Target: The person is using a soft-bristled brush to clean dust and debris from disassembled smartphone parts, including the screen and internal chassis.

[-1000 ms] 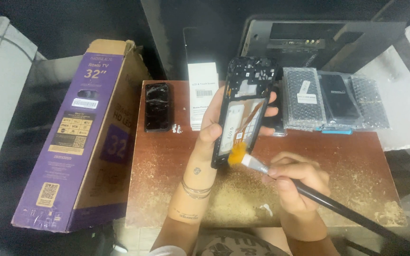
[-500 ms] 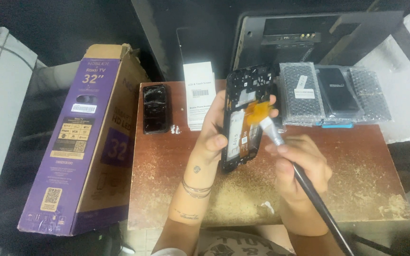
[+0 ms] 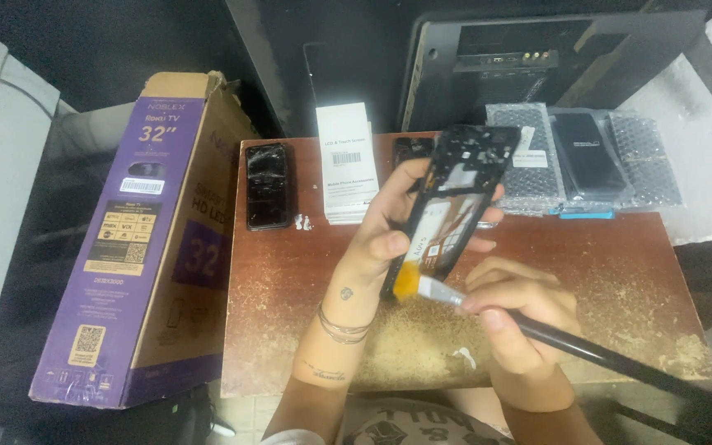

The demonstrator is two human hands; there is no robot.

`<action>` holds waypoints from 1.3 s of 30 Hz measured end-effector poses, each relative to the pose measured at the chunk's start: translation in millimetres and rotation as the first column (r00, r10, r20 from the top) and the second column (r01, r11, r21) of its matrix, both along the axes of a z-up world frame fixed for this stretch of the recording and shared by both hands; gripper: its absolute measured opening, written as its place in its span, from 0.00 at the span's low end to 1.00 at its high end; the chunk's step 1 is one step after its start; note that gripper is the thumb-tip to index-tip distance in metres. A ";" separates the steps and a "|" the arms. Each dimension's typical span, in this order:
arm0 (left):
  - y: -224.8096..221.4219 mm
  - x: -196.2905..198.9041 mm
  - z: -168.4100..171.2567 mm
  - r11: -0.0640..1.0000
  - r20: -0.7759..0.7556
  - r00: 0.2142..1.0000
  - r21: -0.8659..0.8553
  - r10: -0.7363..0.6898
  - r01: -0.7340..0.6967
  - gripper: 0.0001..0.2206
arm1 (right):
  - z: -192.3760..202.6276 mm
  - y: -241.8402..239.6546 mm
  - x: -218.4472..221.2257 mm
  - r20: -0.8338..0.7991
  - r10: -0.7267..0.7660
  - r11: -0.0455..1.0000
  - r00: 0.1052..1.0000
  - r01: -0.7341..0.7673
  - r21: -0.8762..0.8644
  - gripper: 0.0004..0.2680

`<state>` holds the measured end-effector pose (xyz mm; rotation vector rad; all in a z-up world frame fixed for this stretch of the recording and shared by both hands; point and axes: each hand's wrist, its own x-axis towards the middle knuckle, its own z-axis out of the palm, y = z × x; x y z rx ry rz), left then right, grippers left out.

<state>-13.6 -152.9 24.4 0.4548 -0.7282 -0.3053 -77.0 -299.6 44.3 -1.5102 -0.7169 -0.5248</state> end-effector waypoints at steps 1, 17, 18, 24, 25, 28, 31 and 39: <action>-1.1 3.6 -5.3 0.998 0.038 0.998 0.010 -0.054 0.054 0.26 | -11.9 -4.0 5.8 0.112 -0.113 0.994 0.987 0.112 0.016 0.08; -6.2 6.3 -19.7 0.983 0.037 0.998 0.175 0.047 -0.053 0.30 | -3.9 0.4 14.3 0.058 -0.182 0.953 0.982 0.161 0.255 0.07; -7.2 7.1 -18.3 0.983 0.036 0.998 0.173 0.048 -0.054 0.30 | -3.9 -3.9 10.9 0.057 -0.180 0.954 0.982 0.160 0.253 0.07; -9.4 8.7 -19.3 0.989 0.048 0.999 0.142 0.023 -0.030 0.28 | -3.0 -3.1 13.2 0.067 -0.217 0.952 0.974 0.196 0.235 0.06; -8.8 7.1 -17.3 0.996 0.016 0.998 0.078 -0.053 0.051 0.27 | -3.8 -6.2 10.1 -0.036 -0.076 0.968 0.996 0.083 0.236 0.08; -8.2 8.9 -17.8 0.997 0.010 1.000 0.078 -0.029 0.028 0.27 | -3.3 0.1 16.3 -0.037 -0.099 0.963 0.994 0.105 0.246 0.08; -7.7 8.4 -18.4 0.997 0.015 1.000 0.079 -0.010 0.008 0.27 | -6.6 -3.4 13.0 -0.049 -0.108 0.962 0.993 0.117 0.246 0.08; -5.3 10.7 -17.6 0.998 0.022 0.998 0.013 -0.065 0.065 0.27 | -4.6 -4.0 18.2 -0.115 0.139 0.955 0.984 -0.102 0.277 0.08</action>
